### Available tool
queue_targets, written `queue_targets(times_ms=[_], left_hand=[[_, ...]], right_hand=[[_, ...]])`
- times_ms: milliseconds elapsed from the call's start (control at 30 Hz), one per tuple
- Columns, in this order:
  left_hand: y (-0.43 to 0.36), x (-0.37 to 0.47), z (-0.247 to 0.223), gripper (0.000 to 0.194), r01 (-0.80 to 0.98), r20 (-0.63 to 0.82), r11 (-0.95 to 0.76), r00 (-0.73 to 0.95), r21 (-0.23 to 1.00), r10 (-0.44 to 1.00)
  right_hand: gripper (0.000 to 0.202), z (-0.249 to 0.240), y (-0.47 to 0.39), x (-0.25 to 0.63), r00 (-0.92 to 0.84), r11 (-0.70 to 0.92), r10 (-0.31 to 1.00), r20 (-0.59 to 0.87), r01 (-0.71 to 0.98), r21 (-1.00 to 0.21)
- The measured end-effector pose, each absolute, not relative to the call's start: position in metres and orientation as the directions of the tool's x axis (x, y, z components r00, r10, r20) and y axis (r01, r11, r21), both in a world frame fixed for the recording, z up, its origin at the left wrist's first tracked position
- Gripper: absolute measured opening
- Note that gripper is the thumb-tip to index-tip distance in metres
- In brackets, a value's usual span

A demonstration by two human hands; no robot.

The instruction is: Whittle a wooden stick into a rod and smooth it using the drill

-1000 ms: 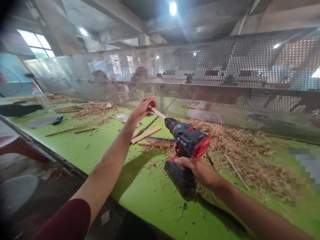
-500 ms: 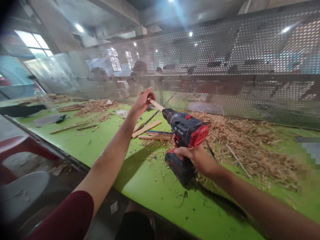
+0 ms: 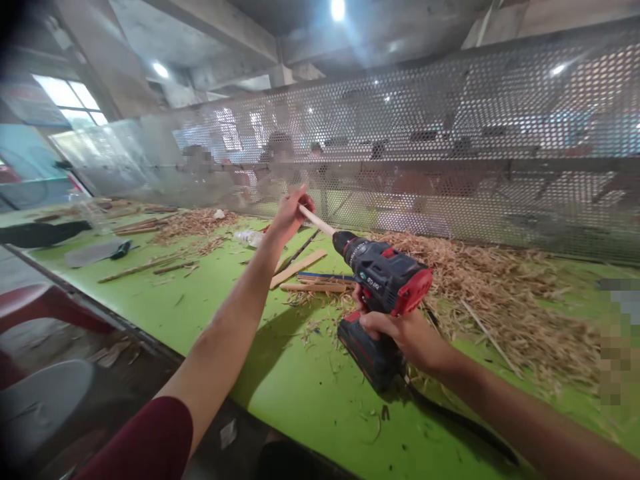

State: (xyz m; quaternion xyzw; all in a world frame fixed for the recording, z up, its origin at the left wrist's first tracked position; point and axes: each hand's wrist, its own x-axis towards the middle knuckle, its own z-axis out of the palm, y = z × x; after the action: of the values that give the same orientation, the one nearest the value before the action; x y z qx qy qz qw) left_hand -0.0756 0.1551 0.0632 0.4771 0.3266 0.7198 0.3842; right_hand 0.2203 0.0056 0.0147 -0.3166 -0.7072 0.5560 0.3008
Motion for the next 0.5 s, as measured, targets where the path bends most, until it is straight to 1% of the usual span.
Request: queue_targets(times_ms=[133,233,367,500], left_hand=[[0.1538,-0.0728,0.0617,0.05,-0.235,0.457,-0.499,-0.211,0.834,0.864],[0.1527,-0.0747,0.0627,0.05,-0.213,0.491,-0.526,-0.198,0.823,0.848],[0.1528,-0.0792,0.0646,0.052,-0.15,0.554,-0.578,-0.176,0.802,0.814],[0.1534,-0.082,0.0643,0.053,-0.111,0.548,-0.569,-0.174,0.815,0.818]], right_hand=[[0.025,0.0147,0.0041,0.2188,-0.619,0.174,0.783,0.07,0.109,-0.979],[0.025,0.0141,0.0043,0.2185,-0.612,0.195,0.786,0.087,0.111,-0.975],[0.024,0.0142,0.0041,0.2188,-0.621,0.182,0.779,0.086,0.093,-0.979],[0.023,0.0149,0.0035,0.2186,-0.637,0.193,0.767,0.08,0.109,-0.975]])
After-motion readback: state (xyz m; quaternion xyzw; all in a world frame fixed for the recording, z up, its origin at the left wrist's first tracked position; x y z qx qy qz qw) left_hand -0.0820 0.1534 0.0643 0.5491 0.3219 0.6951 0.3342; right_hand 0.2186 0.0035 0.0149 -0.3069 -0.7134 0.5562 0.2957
